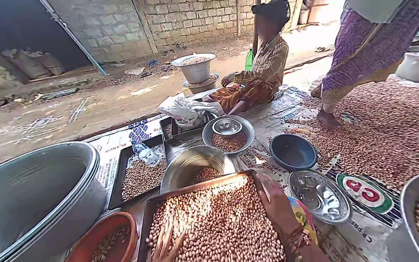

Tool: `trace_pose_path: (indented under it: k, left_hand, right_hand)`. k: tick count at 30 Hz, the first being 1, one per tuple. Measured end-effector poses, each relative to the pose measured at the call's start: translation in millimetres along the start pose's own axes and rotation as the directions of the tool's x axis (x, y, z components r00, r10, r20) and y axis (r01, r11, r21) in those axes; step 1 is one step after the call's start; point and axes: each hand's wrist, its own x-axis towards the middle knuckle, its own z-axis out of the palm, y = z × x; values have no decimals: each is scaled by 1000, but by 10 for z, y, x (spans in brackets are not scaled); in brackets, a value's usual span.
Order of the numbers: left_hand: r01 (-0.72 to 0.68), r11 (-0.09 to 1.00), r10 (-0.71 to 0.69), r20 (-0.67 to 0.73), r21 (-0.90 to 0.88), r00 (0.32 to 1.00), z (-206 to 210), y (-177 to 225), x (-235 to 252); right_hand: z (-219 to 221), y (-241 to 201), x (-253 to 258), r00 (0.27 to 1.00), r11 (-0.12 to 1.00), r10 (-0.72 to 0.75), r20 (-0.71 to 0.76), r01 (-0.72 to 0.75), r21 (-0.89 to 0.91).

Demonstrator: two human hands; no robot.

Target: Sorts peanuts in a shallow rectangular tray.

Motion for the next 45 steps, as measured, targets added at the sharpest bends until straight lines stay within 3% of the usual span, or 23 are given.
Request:
trace_pose_path:
  k: [1,3,4,5,6,8,9,10,12,14,16,18,20,22,25,28,30,33,36,38,41,45]
  left_hand:
    - [25,1000,-25,5,9,1000,-40,61,112]
    - [116,990,-122,71,75,990,-126,242,381]
    - [172,981,-183,149,86,972,-166,341,523]
    - [227,970,-242,240,86,940,-198,456,668]
    - [241,969,-249,279,63,927,-213,574,823]
    - [61,995,-54,86,-81,995,-81,711,1122]
    - [-55,985,52,-21,-163,998,52,788,1251]
    - [-90,981,84,-41,-174,996,125,923,1389]
    - [-19,991,35,122,-131,992,109,1289,1558]
    - [-90,988,115,215,-122,970,144,1548,1467]
    - [-263,958,281,213,-113,936,236,1580,1174]
    - [-402,914,405,202,-58,892,282,1402,814]
    - [-450,893,448,117,-12,886,285,1064,491]
    - [-419,906,421,-23,61,907,246,657,288]
    - [-197,954,241,-190,224,952,117,156,346]
    - [104,976,-86,-103,193,991,-60,195,847]
    - [191,977,-191,-18,91,982,-115,467,1224]
    - [46,996,-53,-95,-80,994,77,936,1569]
    - [-36,992,41,35,-120,999,213,1406,1505]
    - [-174,979,182,69,-109,981,297,1519,1212]
    - [-313,950,314,45,-15,948,363,1297,652]
    - [-208,972,215,-63,111,975,229,588,173]
  right_hand:
    - [-50,108,4,979,962,164,118,-185,200]
    - [-33,284,-42,835,661,323,446,-536,524]
    - [20,321,-94,760,525,341,553,-642,559]
    - [70,310,-132,722,464,375,582,-690,556]
    - [88,270,-131,710,457,392,585,-702,546]
    - [87,199,-100,722,501,403,562,-688,525]
    - [88,177,-114,729,529,410,548,-680,508]
    - [89,172,-122,738,558,414,532,-668,493]
    - [105,204,-133,770,604,389,506,-628,490]
    - [100,216,-157,784,627,376,494,-608,488]
    - [95,219,-160,782,633,378,495,-609,478]
    - [109,223,-166,775,634,387,499,-617,466]
    - [133,239,-157,780,622,386,492,-614,485]
    - [141,249,-142,784,611,381,491,-612,502]
    - [172,298,-132,773,615,382,507,-622,485]
    - [171,307,-118,770,615,373,518,-623,483]
    - [166,289,-116,764,602,387,517,-634,486]
    - [175,302,-129,771,595,399,496,-629,500]
    - [167,293,-152,789,625,384,480,-605,493]
    - [166,286,-167,793,644,379,476,-596,480]
    - [161,280,-181,798,662,367,478,-585,468]
    - [155,233,-145,795,653,372,479,-591,474]
